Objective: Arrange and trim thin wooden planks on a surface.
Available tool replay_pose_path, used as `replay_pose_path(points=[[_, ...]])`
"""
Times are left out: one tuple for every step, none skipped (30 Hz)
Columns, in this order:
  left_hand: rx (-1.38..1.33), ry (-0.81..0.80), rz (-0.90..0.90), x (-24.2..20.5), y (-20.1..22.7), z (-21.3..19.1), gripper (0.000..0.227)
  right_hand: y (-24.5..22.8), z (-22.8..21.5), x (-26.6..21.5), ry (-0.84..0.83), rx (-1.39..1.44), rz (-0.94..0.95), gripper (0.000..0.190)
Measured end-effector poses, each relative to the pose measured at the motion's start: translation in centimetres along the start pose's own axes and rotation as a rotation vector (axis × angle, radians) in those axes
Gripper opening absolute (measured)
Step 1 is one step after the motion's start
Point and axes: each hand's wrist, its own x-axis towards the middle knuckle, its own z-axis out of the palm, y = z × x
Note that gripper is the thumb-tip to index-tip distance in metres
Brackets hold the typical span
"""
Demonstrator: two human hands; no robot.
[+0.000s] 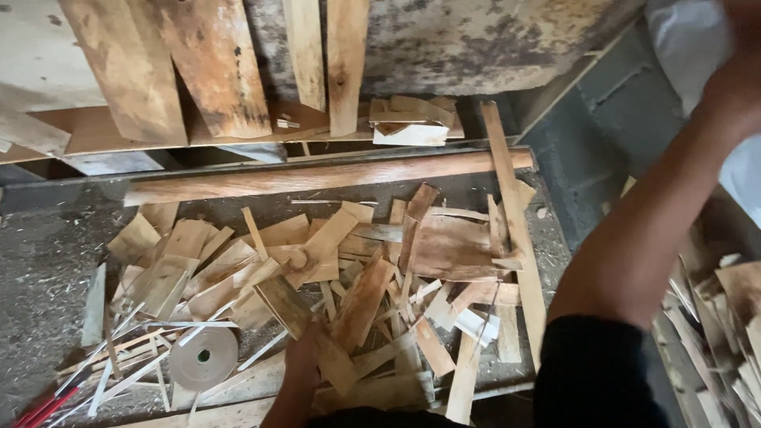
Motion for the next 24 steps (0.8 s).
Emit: replay_pose_path(points=[[0.006,-0.006,-0.004,0.0,-0.1,0.0,0.027,-6.3,0.1,-2.2,0.002,-0.009,-0.001,0.027],[0.031,-0.011,0.017,0.0,-0.2,0.0,0.028,-10.8,-4.2,-5.2,0.046,0.066,0.083,0.021],[0.057,-0.014,0.038,0.0,-0.3,-0.2,0.029,-15.0,-10.1,-5.8,0.09,0.14,0.168,0.016],[0.063,-0.019,0.035,0.8,-0.8,-0.5,0.029,-17.5,-11.9,-7.8,0.092,0.132,0.169,0.016],[0.109,-0.021,0.045,1.6,-1.1,-1.1,0.029,-20.1,-13.7,-10.1,0.11,0.526,0.279,0.004],[0.154,-0.024,0.056,2.4,-1.5,-1.7,0.028,-22.8,-15.4,-12.3,0.131,0.92,0.387,0.016],[0.161,-0.028,0.053,4.1,-2.4,-2.6,0.028,-25.0,-17.0,-14.1,0.135,0.912,0.387,0.016],[0.16,-0.055,0.105,5.8,-3.2,-3.4,0.029,-27.3,-18.6,-15.9,0.159,0.832,0.605,0.016],[0.159,-0.082,0.155,7.4,-4.1,-4.3,0.03,-29.6,-20.2,-17.8,0.181,0.743,0.821,0.017],[0.167,-0.087,0.149,7.5,-3.5,-5.1,0.03,-27.9,-21.2,-21.0,0.186,0.734,0.821,0.017],[0.149,-0.136,0.135,7.4,-3.7,-5.5,0.032,-26.3,-22.3,-24.3,0.185,0.873,0.845,0.02],[0.13,-0.183,0.121,7.3,-4.4,-5.7,0.034,-24.8,-23.5,-27.7,0.184,1.015,0.864,0.022],[0.108,-0.225,0.103,6.8,-4.1,-5.6,0.035,-28.0,-24.9,-28.4,0.18,1.004,0.868,0.022],[0.085,-0.267,0.085,6.3,-3.7,-5.6,0.037,-31.3,-26.3,-29.3,0.193,0.775,1.037,0.019],[0.056,-0.297,0.067,5.6,-3.4,-6.2,0.039,-34.9,-27.6,-30.4,0.195,0.536,1.197,0.02],[0.027,-0.326,0.048,4.8,-2.5,-6.2,0.041,-34.1,-29.1,-34.0,0.18,0.525,1.205,0.02],[-0.007,-0.35,0.03,4.0,-1.6,-6.5,0.043,-33.6,-30.6,-37.7,0.149,0.578,1.262,0.02],[-0.041,-0.373,0.013,3.2,-0.5,-6.9,0.045,-33.1,-32.0,-41.4,0.118,0.63,1.32,0.02],[-0.076,-0.39,-0.008,2.5,0.5,-7.3,0.048,-34.6,-33.7,-44.1,0.093,0.613,1.335,0.02],[-0.111,-0.407,-0.029,1.8,1.6,-7.8,0.05,-36.3,-35.5,-46.8,0.125,0.671,1.456,0.018],[-0.155,-0.427,-0.041,1.4,2.9,-7.8,0.052,-37.6,-36.7,-49.1,0.155,0.736,1.571,0.017],[-0.2,-0.447,-0.052,1.4,3.6,-8.5,0.054,-40.6,-36.8,-50.3,0.126,0.724,1.582,0.017],[-0.241,-0.466,-0.062,1.4,4.8,-9.0,0.056,-43.6,-37.0,-51.6,0.062,0.67,1.642,0.018],[-0.282,-0.484,-0.071,1.5,6.2,-9.1,0.058,-46.7,-37.3,-53.0,-0.002,0.614,1.698,0.019]])
